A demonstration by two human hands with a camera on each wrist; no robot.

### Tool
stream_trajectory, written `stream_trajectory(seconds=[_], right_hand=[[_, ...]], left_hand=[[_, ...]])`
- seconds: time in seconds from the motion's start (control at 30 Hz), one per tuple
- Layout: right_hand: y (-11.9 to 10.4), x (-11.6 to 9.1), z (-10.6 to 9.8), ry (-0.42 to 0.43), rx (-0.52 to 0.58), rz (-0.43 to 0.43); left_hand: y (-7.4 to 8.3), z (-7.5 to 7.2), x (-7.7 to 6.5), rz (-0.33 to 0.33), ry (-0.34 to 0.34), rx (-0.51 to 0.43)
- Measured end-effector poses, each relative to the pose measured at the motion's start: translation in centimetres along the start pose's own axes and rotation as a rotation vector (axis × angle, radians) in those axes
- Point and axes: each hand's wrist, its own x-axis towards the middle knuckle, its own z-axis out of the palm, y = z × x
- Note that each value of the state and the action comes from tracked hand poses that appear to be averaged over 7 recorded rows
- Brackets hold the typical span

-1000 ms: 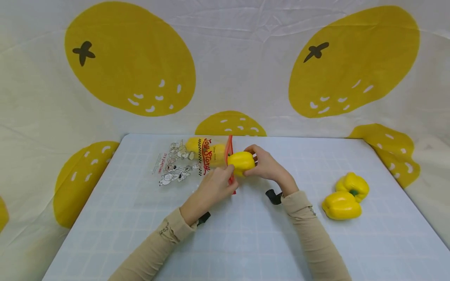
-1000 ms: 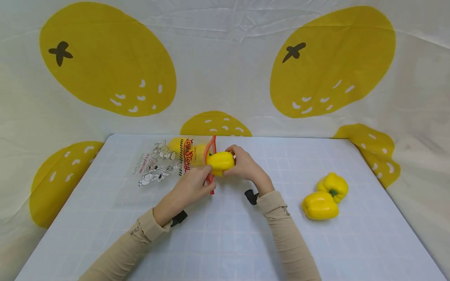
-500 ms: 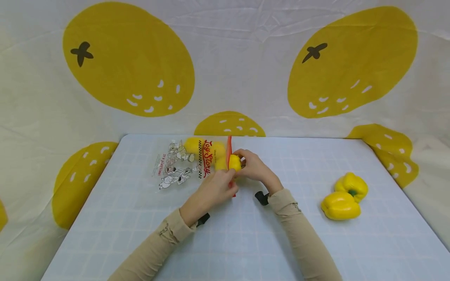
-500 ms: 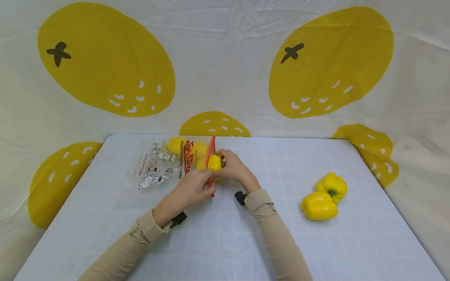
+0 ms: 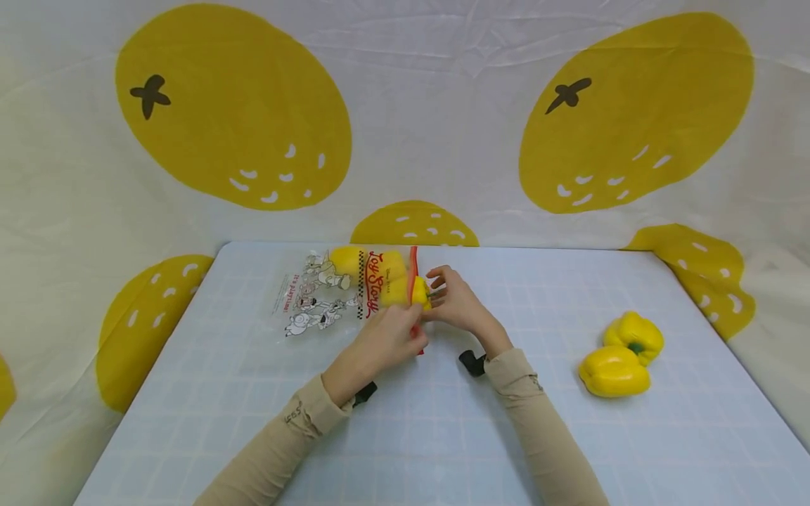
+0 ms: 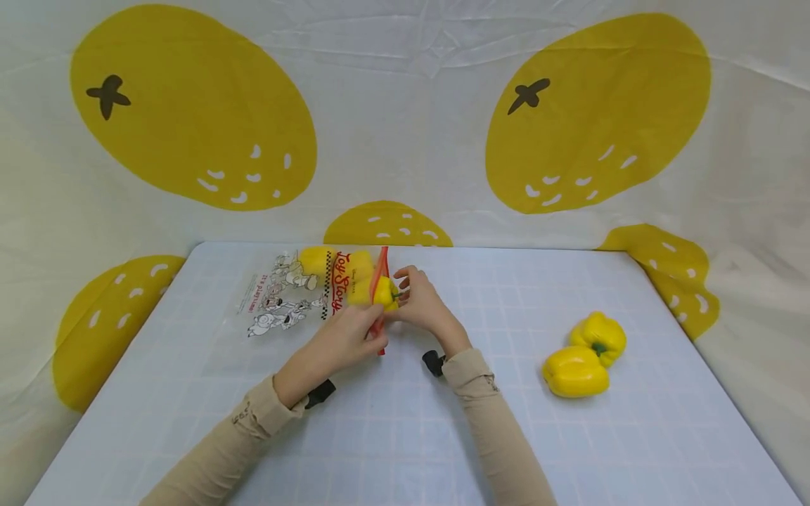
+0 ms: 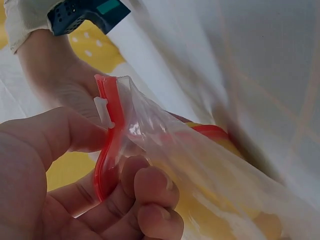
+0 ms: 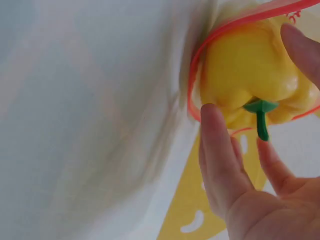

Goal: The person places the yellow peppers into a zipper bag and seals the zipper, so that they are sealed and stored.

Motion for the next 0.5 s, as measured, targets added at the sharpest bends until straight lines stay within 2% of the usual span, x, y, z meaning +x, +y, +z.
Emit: stream_trajectory(seconds=[0.1, 0.17, 0.5], right_hand=[[0.1, -0.4, 0.0, 0.046, 0.021, 0.013], [0.2, -0.5, 0.0, 0.047, 0.039, 0.008], [1.1, -0.7, 0.6, -0.102, 0.253, -0.046]], left_hand=[[0.0, 0.0, 0.0, 0.002, -0.004, -0.01], [0.0, 0.1, 0.1, 0.001, -0.005, -0.007], [-0.1, 0.0, 0.0, -0.012, -0.032, 0.013]])
